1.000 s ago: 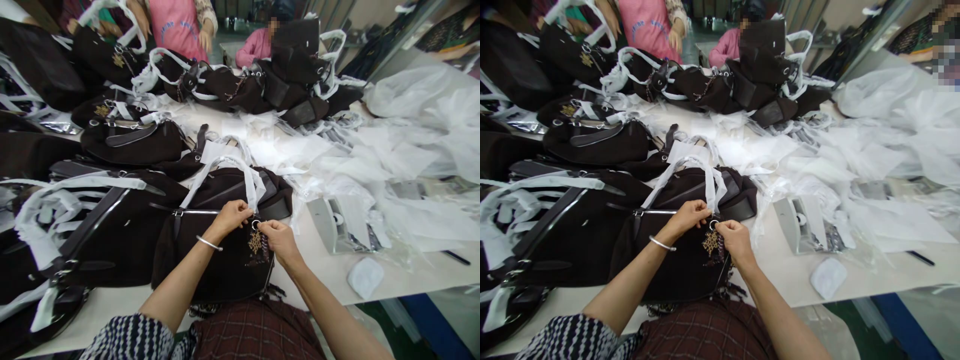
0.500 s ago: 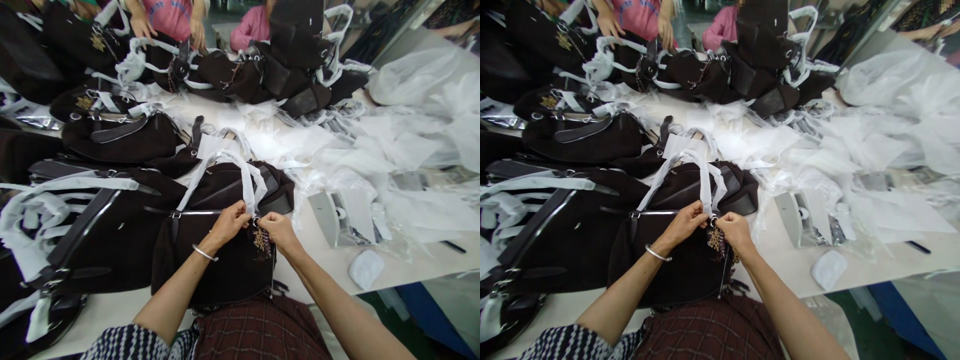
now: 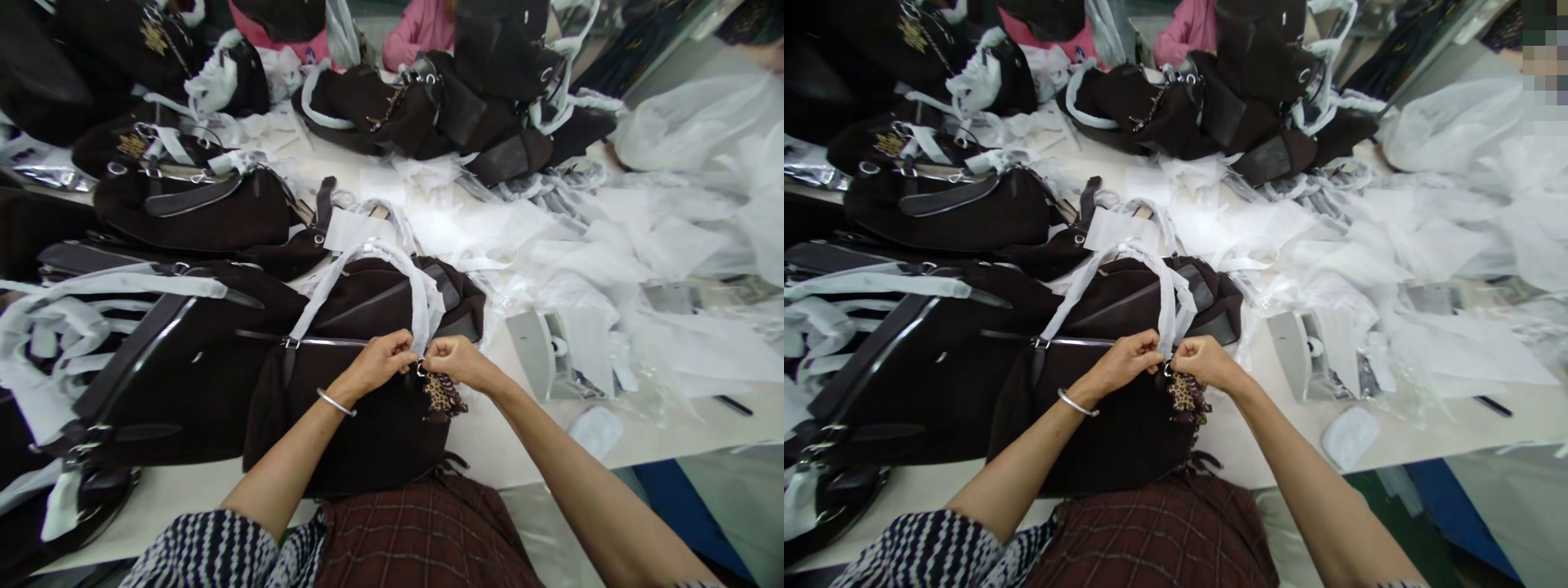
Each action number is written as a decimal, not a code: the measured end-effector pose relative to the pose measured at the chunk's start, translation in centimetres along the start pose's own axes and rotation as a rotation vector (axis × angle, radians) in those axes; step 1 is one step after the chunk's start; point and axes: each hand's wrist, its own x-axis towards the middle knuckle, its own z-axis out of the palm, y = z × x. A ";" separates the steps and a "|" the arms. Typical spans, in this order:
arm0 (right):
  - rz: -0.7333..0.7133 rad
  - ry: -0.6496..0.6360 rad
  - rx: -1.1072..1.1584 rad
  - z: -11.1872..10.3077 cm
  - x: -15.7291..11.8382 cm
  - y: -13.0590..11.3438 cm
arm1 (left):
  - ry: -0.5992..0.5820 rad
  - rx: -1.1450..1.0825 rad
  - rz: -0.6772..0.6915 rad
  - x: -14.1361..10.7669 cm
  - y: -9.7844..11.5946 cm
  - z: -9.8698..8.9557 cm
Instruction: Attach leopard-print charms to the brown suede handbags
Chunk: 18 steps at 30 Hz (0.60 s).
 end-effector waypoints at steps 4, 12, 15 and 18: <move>-0.011 -0.202 -0.169 -0.7 0.9 -1.3 | -0.031 -0.053 -0.012 -0.2 -0.7 0.0; 0.104 0.013 0.160 1.5 -1.5 -0.6 | 0.412 -0.174 -0.115 -3.3 -0.8 2.2; 0.093 0.098 0.302 3.3 -3.4 0.7 | 0.352 -0.134 -0.136 -5.2 -0.7 3.2; 0.077 0.149 0.301 4.6 -4.5 1.6 | 0.299 -0.082 -0.143 -6.2 -0.7 4.2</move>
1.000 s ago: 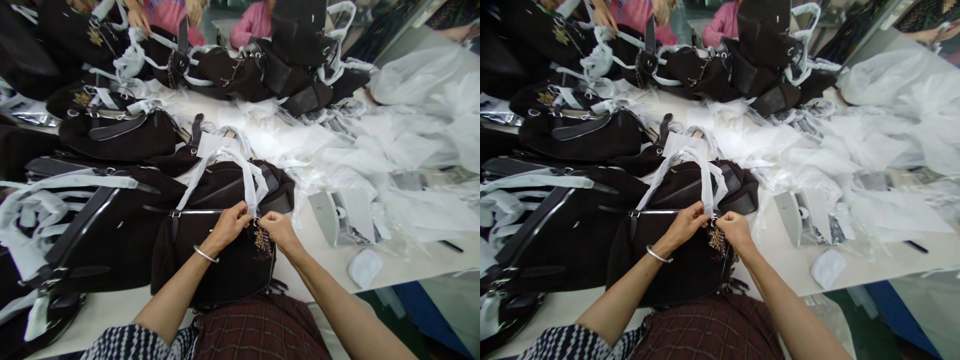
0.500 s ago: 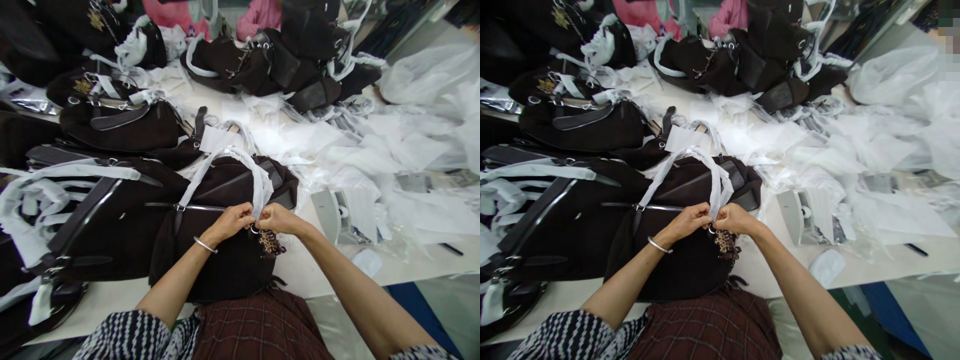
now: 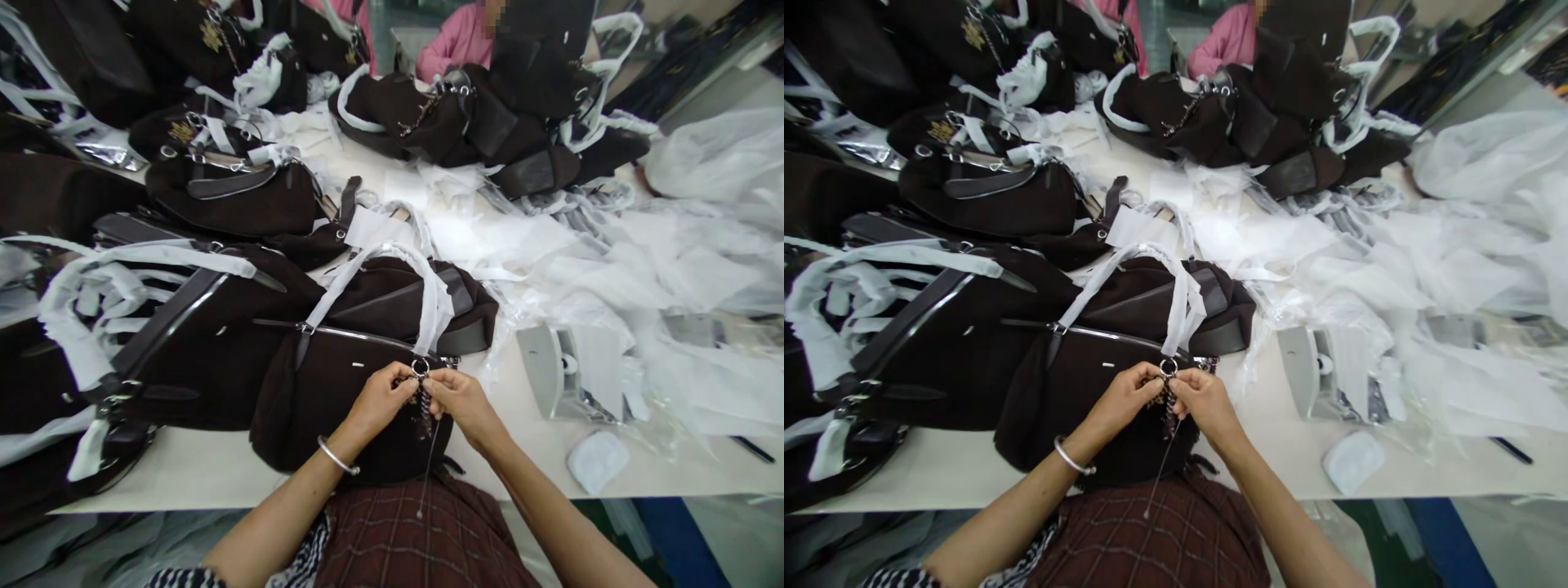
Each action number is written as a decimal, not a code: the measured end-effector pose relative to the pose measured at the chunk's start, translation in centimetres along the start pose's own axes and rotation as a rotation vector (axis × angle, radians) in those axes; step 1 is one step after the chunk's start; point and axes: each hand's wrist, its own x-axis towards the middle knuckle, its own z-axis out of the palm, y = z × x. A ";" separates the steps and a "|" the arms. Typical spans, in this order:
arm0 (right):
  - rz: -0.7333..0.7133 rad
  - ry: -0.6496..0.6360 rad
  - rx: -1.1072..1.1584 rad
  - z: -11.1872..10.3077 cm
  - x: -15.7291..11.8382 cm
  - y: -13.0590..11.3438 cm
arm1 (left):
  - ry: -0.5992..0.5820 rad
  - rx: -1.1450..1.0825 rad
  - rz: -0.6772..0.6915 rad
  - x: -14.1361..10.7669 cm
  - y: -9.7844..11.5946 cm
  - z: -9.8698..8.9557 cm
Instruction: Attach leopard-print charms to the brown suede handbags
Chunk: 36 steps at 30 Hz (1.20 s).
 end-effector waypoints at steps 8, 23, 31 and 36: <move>-0.165 0.077 -0.218 0.4 -0.8 1.2 | 0.072 0.136 0.070 -0.7 -0.2 0.9; -0.267 -0.010 -0.283 0.0 -0.9 1.8 | 0.028 -0.031 -0.033 0.9 -1.1 0.3; -0.126 -0.074 -0.060 -1.9 -2.5 1.1 | 0.062 -0.442 -0.203 -0.4 -0.2 0.5; -0.187 0.008 -0.186 -0.9 -2.4 0.1 | 0.034 -0.624 -0.260 -0.8 -0.3 0.4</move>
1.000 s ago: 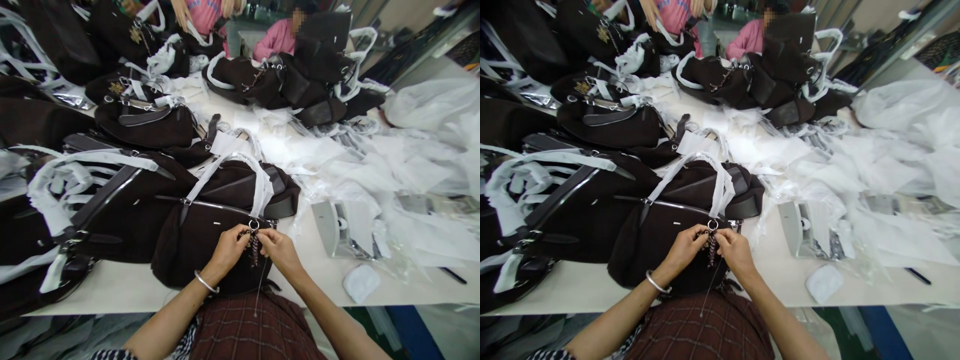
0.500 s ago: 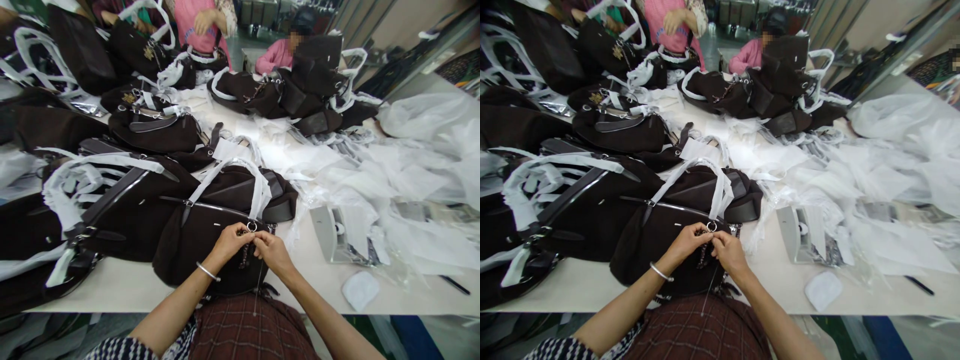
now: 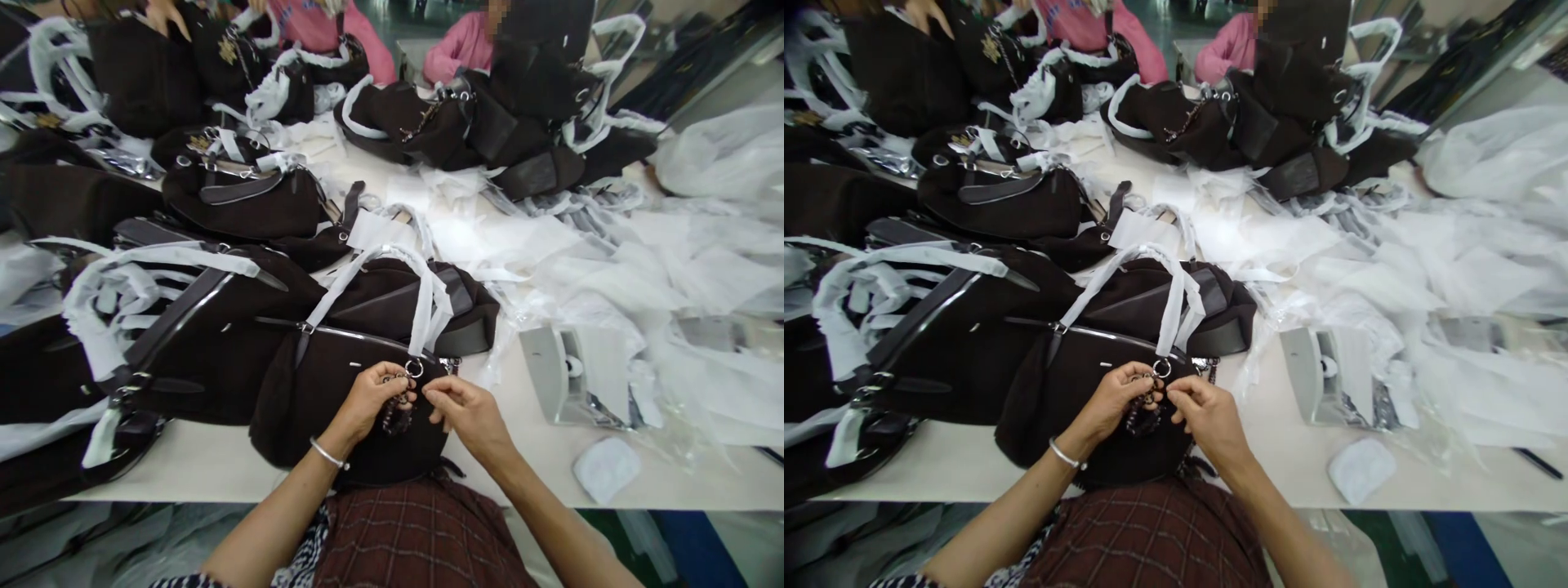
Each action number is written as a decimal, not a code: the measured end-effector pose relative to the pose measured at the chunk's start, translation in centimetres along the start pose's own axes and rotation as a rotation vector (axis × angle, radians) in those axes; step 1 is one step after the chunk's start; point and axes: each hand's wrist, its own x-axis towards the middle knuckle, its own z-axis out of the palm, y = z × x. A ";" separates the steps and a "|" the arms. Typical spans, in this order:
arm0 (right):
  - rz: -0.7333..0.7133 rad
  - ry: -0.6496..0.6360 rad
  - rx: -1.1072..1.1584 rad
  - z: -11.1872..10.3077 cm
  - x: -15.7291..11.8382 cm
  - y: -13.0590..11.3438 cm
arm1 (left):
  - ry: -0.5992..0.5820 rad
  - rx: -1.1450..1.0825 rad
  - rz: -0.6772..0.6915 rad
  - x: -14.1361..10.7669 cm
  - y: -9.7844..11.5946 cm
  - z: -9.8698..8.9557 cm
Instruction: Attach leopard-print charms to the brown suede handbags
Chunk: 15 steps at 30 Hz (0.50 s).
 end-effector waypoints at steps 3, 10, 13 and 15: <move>-0.227 0.045 -0.126 0.6 0.2 -0.6 | -0.038 -0.095 -0.054 0.2 -0.1 -0.6; -0.177 0.141 -0.133 1.6 1.2 -1.0 | -0.088 -0.169 -0.093 0.6 -0.2 -1.0; -0.157 0.117 -0.144 1.7 1.5 -0.9 | -0.089 -0.173 -0.099 0.6 -0.2 -0.9; -0.149 0.109 -0.150 1.7 1.6 -0.7 | -0.085 -0.169 -0.101 0.6 -0.1 -0.8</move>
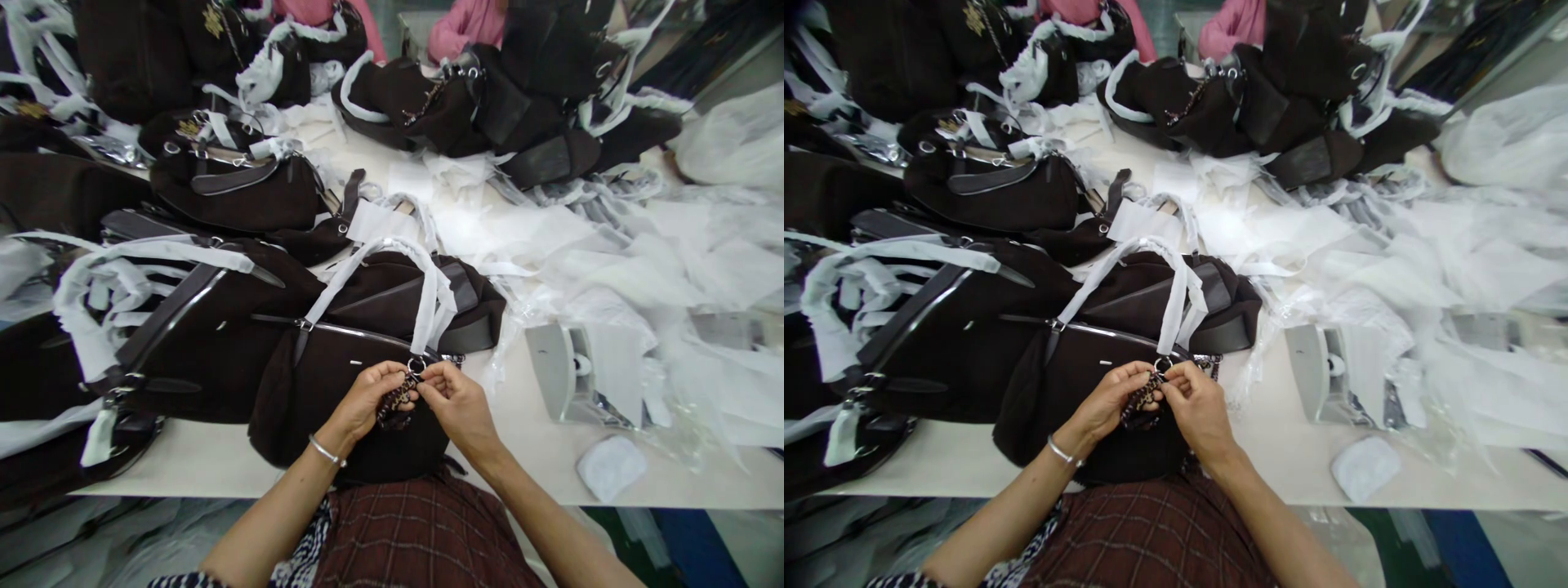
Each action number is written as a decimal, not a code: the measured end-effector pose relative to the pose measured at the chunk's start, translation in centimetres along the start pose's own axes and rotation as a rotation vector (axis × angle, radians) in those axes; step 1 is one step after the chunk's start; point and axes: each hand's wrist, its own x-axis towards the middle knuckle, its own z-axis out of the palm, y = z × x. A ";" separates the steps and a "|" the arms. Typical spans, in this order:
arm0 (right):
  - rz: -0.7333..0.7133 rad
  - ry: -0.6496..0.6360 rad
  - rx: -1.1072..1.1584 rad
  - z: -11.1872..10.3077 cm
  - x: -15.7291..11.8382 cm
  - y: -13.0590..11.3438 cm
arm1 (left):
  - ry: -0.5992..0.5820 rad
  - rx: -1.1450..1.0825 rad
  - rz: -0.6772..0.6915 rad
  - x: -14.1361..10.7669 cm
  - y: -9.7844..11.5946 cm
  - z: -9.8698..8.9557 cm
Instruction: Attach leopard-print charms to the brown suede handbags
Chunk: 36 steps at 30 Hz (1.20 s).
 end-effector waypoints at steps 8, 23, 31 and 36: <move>0.011 -0.025 0.012 0.0 0.1 0.9 | 0.000 0.003 0.012 0.0 0.2 0.0; -0.019 0.083 0.142 0.6 0.2 2.3 | 0.027 0.018 0.046 -0.1 -0.1 0.5; -0.025 0.094 0.205 0.9 0.6 2.9 | 0.035 0.046 0.053 -0.2 0.0 0.7; -0.021 0.086 0.192 0.8 0.6 3.2 | 0.048 0.062 0.070 -0.2 0.1 0.8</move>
